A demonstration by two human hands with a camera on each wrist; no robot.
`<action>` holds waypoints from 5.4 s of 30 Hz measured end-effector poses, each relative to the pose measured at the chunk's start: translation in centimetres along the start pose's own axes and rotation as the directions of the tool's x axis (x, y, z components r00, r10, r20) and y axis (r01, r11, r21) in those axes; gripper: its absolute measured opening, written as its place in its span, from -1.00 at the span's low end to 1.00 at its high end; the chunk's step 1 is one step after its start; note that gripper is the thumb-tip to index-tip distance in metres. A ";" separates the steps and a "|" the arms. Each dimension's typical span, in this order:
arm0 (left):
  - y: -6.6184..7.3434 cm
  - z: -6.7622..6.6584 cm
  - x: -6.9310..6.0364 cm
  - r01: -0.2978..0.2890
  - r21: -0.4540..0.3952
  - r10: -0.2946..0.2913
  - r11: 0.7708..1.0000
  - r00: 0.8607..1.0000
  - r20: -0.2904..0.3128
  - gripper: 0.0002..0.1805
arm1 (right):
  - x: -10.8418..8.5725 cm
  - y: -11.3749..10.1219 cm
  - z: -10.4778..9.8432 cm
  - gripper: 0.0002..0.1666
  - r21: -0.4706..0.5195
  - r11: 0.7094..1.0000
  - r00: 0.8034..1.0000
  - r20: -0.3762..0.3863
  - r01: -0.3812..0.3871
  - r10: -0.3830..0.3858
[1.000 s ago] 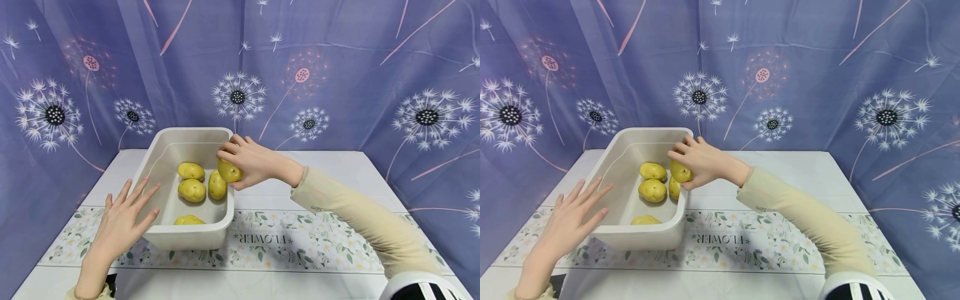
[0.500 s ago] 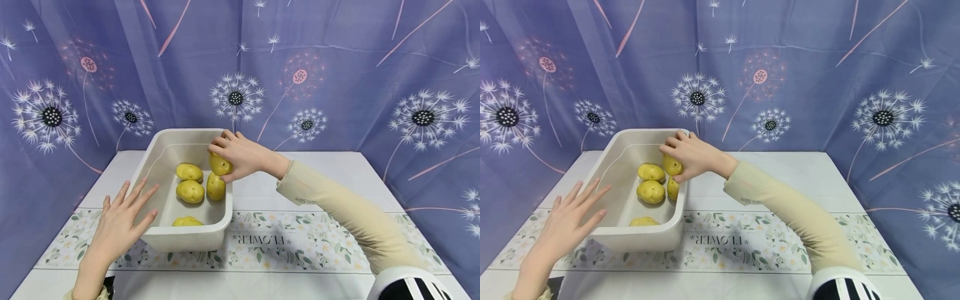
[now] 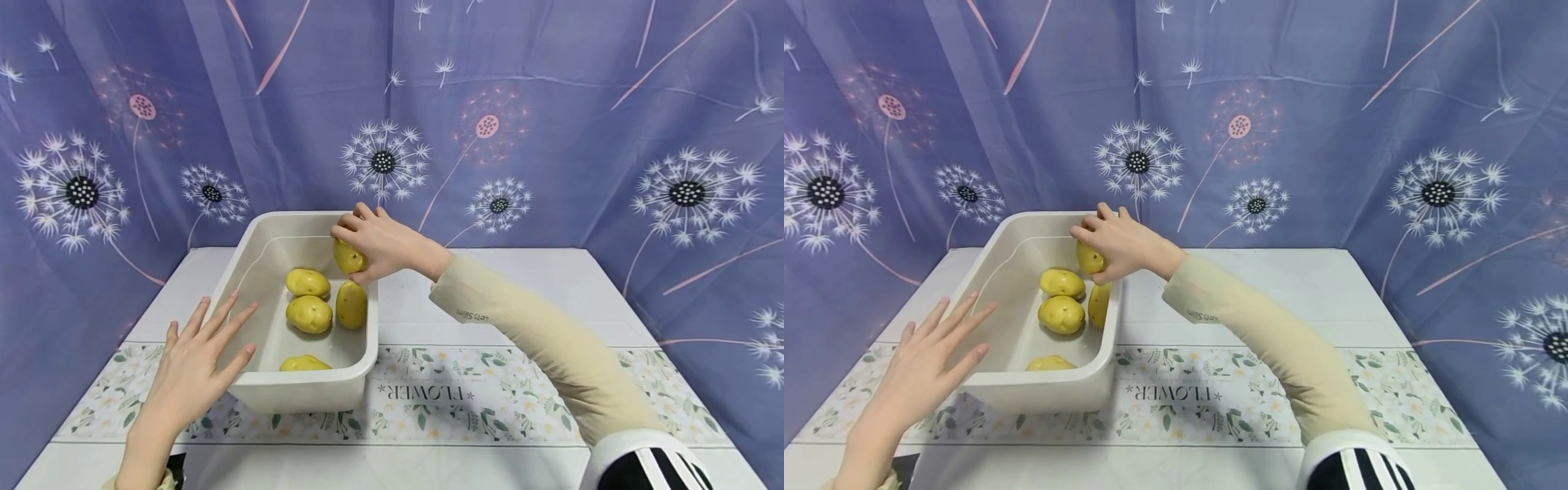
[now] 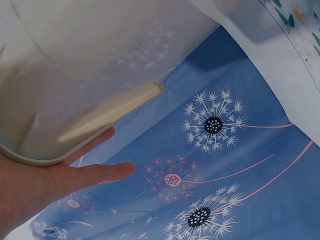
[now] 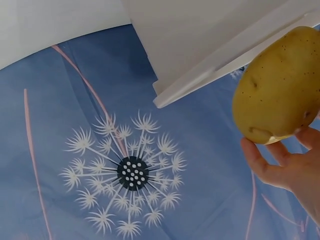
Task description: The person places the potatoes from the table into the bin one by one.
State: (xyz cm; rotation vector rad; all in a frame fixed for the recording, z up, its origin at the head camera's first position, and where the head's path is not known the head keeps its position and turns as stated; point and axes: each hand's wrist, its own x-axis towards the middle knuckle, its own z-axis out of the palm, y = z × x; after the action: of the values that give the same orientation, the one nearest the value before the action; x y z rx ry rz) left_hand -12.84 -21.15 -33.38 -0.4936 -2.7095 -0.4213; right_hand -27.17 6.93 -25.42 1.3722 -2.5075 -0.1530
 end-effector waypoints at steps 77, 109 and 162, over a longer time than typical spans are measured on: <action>0.1 -0.2 0.1 0.001 -0.005 -0.001 1.000 1.000 0.001 -0.41 | 5.3 2.5 3.4 -0.18 0.077 0.974 0.974 0.105 -0.212 0.203; 0.1 -0.2 0.0 0.004 -0.007 -0.004 1.000 1.000 0.018 -0.40 | 3.9 2.9 3.2 -0.40 0.126 0.972 0.978 0.092 -0.198 0.187; 0.2 -0.1 -0.1 -0.002 -0.032 0.002 0.999 1.000 -0.010 -0.41 | -5.1 1.1 4.4 -0.70 0.200 0.973 0.972 -0.181 -0.114 0.151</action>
State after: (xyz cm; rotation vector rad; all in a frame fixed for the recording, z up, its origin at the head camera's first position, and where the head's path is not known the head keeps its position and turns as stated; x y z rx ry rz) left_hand -12.66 -21.08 -33.28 -0.5015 -2.6960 -0.4660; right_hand -26.77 11.62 -30.30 1.2120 -2.4870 0.2411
